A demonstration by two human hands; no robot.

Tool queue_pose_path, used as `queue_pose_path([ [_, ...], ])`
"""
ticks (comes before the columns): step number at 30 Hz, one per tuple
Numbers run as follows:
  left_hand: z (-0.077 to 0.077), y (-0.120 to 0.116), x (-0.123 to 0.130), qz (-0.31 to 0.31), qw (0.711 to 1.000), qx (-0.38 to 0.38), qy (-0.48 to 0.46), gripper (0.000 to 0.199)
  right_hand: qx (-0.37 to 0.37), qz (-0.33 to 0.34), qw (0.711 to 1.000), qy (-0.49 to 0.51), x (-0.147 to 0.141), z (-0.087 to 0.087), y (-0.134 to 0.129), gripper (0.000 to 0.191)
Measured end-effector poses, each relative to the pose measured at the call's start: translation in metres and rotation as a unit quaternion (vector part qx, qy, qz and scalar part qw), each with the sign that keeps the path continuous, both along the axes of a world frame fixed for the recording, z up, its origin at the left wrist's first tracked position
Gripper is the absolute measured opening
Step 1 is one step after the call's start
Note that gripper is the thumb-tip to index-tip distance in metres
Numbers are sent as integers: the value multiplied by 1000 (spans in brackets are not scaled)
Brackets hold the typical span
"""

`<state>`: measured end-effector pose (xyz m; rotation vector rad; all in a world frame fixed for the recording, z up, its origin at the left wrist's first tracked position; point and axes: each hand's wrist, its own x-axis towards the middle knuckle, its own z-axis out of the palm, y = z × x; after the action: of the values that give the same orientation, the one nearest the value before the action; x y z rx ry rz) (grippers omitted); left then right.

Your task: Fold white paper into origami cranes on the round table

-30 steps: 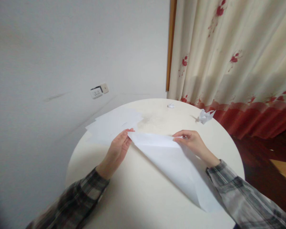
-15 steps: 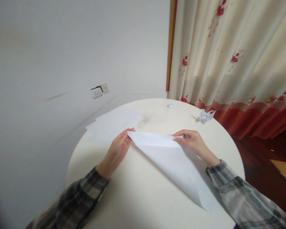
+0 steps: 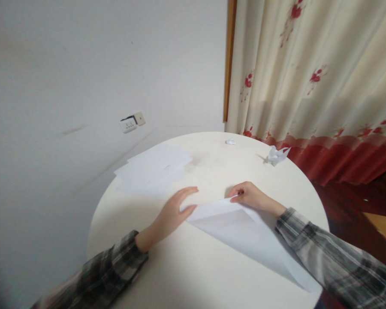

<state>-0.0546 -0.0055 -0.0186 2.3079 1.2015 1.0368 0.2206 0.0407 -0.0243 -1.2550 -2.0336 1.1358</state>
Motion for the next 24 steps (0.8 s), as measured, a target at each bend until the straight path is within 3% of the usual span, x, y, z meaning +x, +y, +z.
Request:
queue_pose_path([
  [2, -7, -7, 2, -117, 984, -11, 131, 35, -8, 52, 999, -11, -7, -3, 7, 29],
  [4, -10, -13, 4, -185, 961, 6, 207, 31, 9, 94, 995, -27, -13, -4, 13, 30],
  [9, 0, -27, 13, -195, 933, 53, 297, 50, 160, 156, 971, -87, -24, -5, 29, 27],
  [13, 4, -39, 27, -174, 916, 70, 355, 59, 273, 159, 940, -129, -30, 1, 42, 31],
  [15, 1, -45, 32, -159, 910, 75, 375, 61, 256, 134, 944, -161, -26, 9, 46, 37],
  [17, -5, -51, 33, -151, 906, 71, 389, 63, 180, 112, 955, -208, -19, 17, 45, 36],
  [21, -21, -64, 31, -120, 903, 65, 408, 71, 43, 147, 964, -217, -6, 30, 32, 33],
  [24, -29, -72, 35, -81, 907, 53, 411, 68, 15, 171, 965, -200, -10, 40, 24, 35],
])
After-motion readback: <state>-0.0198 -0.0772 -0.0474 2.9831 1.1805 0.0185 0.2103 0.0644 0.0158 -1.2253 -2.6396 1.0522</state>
